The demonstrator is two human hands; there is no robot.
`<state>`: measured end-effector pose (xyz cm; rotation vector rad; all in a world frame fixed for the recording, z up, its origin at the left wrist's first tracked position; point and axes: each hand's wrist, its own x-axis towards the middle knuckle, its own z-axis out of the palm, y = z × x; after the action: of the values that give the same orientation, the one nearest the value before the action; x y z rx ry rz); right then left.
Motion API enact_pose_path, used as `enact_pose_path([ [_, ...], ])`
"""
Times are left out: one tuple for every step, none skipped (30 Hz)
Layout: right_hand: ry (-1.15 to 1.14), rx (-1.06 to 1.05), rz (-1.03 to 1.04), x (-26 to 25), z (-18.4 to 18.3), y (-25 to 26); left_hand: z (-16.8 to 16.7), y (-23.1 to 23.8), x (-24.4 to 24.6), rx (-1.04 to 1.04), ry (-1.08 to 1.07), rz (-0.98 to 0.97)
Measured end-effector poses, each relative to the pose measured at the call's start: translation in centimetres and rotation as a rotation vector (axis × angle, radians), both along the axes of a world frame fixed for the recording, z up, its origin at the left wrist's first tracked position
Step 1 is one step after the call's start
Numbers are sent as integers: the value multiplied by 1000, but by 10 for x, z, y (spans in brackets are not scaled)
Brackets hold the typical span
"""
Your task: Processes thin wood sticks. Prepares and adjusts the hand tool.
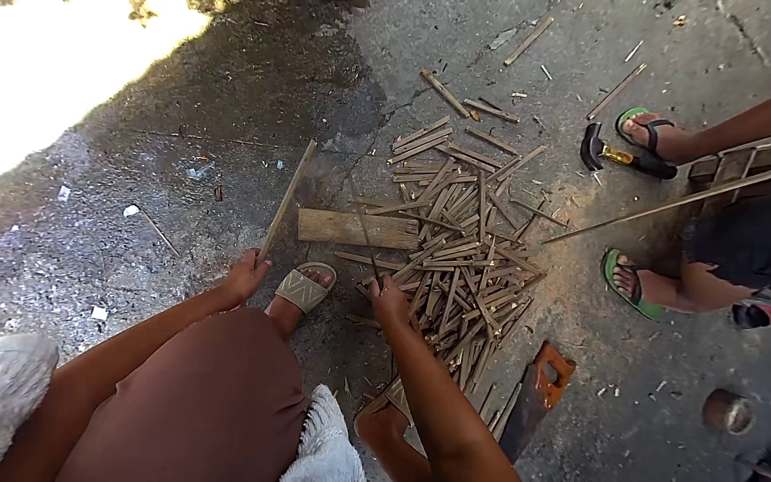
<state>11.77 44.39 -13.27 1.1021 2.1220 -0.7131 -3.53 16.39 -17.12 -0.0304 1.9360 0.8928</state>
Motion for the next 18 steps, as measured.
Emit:
enact_pose_path([
  [-45, -14, 81, -3, 1, -3, -4, 5, 3, 38, -25, 11],
  [-71, -20, 127, -4, 1, -5, -7, 8, 5, 79, -32, -10],
  [-79, -17, 143, -3, -1, -7, -12, 8, 6, 118, -10, -61],
  [-75, -11, 138, -1, -1, -7, -18, 7, 7, 129, 36, -134],
  [-70, -6, 119, 1, 0, -6, -23, 3, 9, 106, 98, -199],
  [-69, 0, 104, 3, 3, -4, -27, -2, 12, 53, 160, -253],
  [-72, 11, 104, 5, 10, 1, -30, -9, 14, -23, 213, -296],
  [-85, 26, 118, 4, 20, 8, -32, -18, 17, -102, 244, -326],
  [-102, 45, 139, 4, 33, 16, -35, -30, 20, -172, 239, -338],
  [-130, 73, 170, 3, 48, 25, -40, -43, 23, -232, 194, -339],
  [-159, 115, 208, 3, 62, 36, -46, -55, 27, -278, 139, -329],
  [-180, 162, 245, 5, 77, 46, -50, -65, 31, -314, 92, -318],
  [-196, 209, 274, 7, 90, 57, -52, -72, 34, -344, 61, -304],
  [-205, 252, 296, 11, 102, 66, -51, -76, 36, -376, 35, -298],
  [-218, 287, 311, 16, 112, 75, -51, -79, 37, -405, 5, -298],
  [-231, 317, 328, 22, 122, 82, -50, -81, 37, -431, -28, -305],
  [-258, 342, 342, 27, 131, 88, -52, -82, 37, -453, -58, -318],
  [-280, 368, 358, 34, 138, 94, -54, -83, 36, -468, -81, -340],
])
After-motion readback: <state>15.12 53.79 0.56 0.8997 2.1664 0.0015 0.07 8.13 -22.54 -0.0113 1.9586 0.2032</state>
